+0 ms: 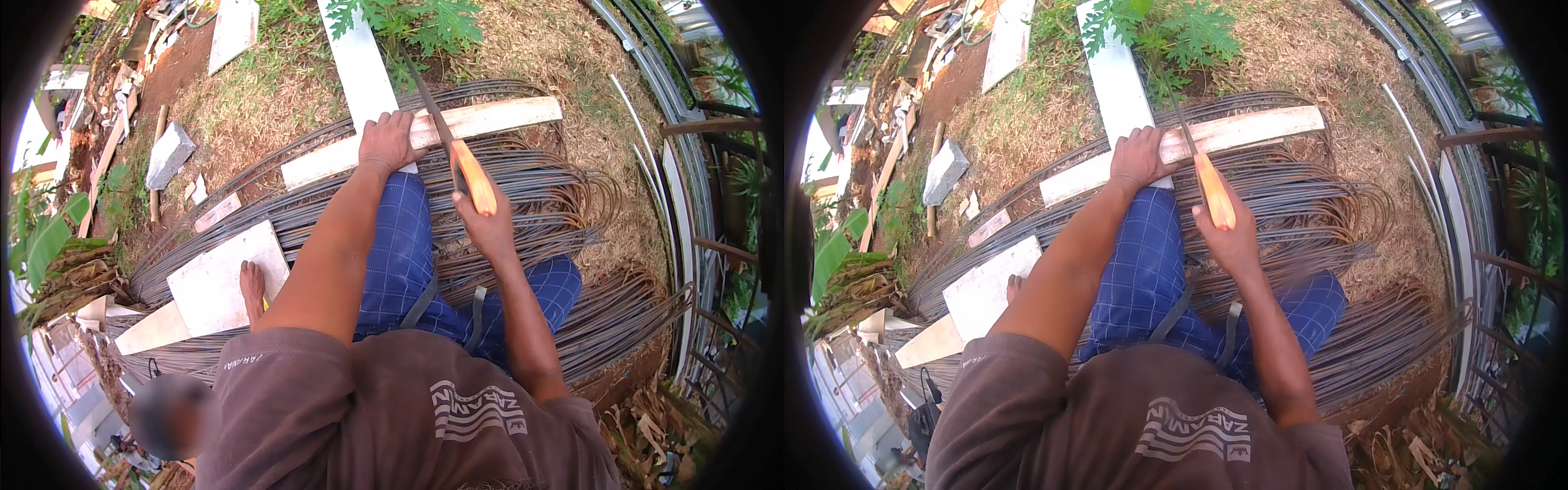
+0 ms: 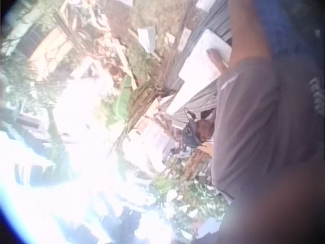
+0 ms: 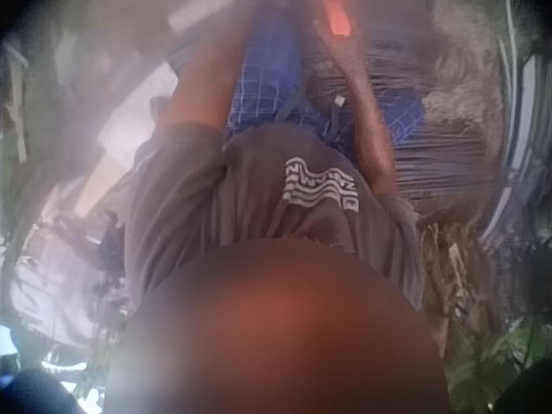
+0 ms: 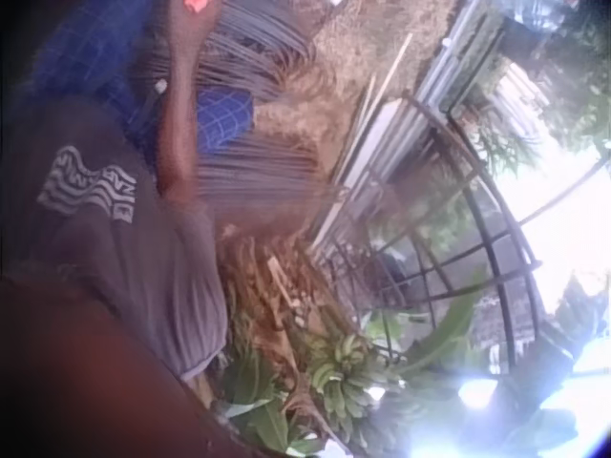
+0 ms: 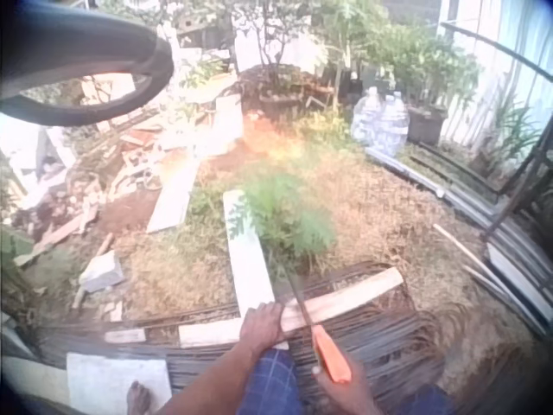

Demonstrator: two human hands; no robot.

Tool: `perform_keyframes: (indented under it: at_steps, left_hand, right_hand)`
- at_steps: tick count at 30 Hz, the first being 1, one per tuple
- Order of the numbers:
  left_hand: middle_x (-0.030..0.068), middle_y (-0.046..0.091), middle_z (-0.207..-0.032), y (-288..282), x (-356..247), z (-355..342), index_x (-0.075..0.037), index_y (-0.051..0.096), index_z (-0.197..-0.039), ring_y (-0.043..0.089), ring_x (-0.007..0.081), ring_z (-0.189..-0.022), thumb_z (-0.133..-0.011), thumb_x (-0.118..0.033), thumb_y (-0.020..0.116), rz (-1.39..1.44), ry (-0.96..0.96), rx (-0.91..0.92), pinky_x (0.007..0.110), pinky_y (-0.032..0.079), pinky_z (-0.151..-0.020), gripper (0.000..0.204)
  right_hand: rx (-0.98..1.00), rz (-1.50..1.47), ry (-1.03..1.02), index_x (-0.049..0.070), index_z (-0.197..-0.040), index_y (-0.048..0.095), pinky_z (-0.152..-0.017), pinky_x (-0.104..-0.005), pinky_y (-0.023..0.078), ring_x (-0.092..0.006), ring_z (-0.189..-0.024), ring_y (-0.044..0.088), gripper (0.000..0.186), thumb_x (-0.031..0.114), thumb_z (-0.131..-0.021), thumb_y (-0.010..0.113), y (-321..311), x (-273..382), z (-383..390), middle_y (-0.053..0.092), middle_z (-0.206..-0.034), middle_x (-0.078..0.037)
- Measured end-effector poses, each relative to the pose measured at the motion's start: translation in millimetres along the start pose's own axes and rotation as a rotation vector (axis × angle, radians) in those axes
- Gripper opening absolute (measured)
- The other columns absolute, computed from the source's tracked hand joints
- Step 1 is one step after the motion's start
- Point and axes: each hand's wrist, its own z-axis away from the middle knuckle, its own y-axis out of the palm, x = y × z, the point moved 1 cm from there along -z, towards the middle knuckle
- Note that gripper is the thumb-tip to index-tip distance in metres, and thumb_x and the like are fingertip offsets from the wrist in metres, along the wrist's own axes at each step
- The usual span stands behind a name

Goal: The person sits on the ground and uses a hand saw to cut a piece of wood resting on a pile of metal rods. After cutting, the person gathers the cut pieces and places them on the ground.

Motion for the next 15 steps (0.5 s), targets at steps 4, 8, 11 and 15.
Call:
perform_keyframes:
  at_steps: [4, 8, 11, 15]
  left_hand:
    - [0.0053, 0.064, -0.119, -1, 6, -3, -0.012, 0.061, -0.131, 0.060, 0.0237, -0.118, -0.079, -0.062, 0.076, -0.028, -0.036, 0.034, 0.044, 0.048, -0.095, 0.073]
    - [0.0037, 0.063, -0.122, -6, 2, -7, -0.012, 0.059, -0.130, 0.059, 0.0222, -0.117, -0.080, -0.058, 0.077, -0.033, -0.037, 0.044, 0.044, 0.047, -0.095, 0.070]
    - [0.0036, 0.064, -0.120, -2, 3, -11, -0.012, 0.059, -0.129, 0.060, 0.0221, -0.117, -0.079, -0.058, 0.078, 0.015, -0.015, 0.040, 0.044, 0.047, -0.095, 0.071]
    - [0.0057, 0.065, -0.117, -4, 2, -14, -0.013, 0.060, -0.129, 0.061, 0.0241, -0.116, -0.076, -0.060, 0.078, 0.002, 0.007, -0.023, 0.044, 0.048, -0.094, 0.074]
  right_hand:
    - [0.088, 0.301, -0.060, -0.004, -0.150, 0.050, -0.118, -0.0412, 0.040, -0.0340, -0.137, 0.059, 0.066, 0.009, -0.087, 0.063, -70, 24, 174, 0.058, -0.149, -0.022]
    - [0.056, 0.211, -0.064, -0.007, -0.148, 0.052, -0.119, -0.0426, 0.039, -0.0350, -0.141, 0.055, 0.063, 0.009, -0.088, 0.062, -69, 34, 173, 0.059, -0.147, -0.024]
    - [0.007, 0.092, -0.067, -0.005, -0.146, 0.054, -0.108, -0.0370, 0.046, -0.0252, -0.126, 0.062, 0.059, 0.007, -0.090, 0.065, -28, -23, 37, 0.065, -0.136, -0.018]
    - [0.012, -0.042, 0.048, -0.003, -0.146, 0.055, -0.099, -0.0326, 0.049, -0.0185, -0.110, 0.064, 0.057, 0.009, -0.092, 0.070, 10, -8, -54, 0.070, -0.123, -0.013]
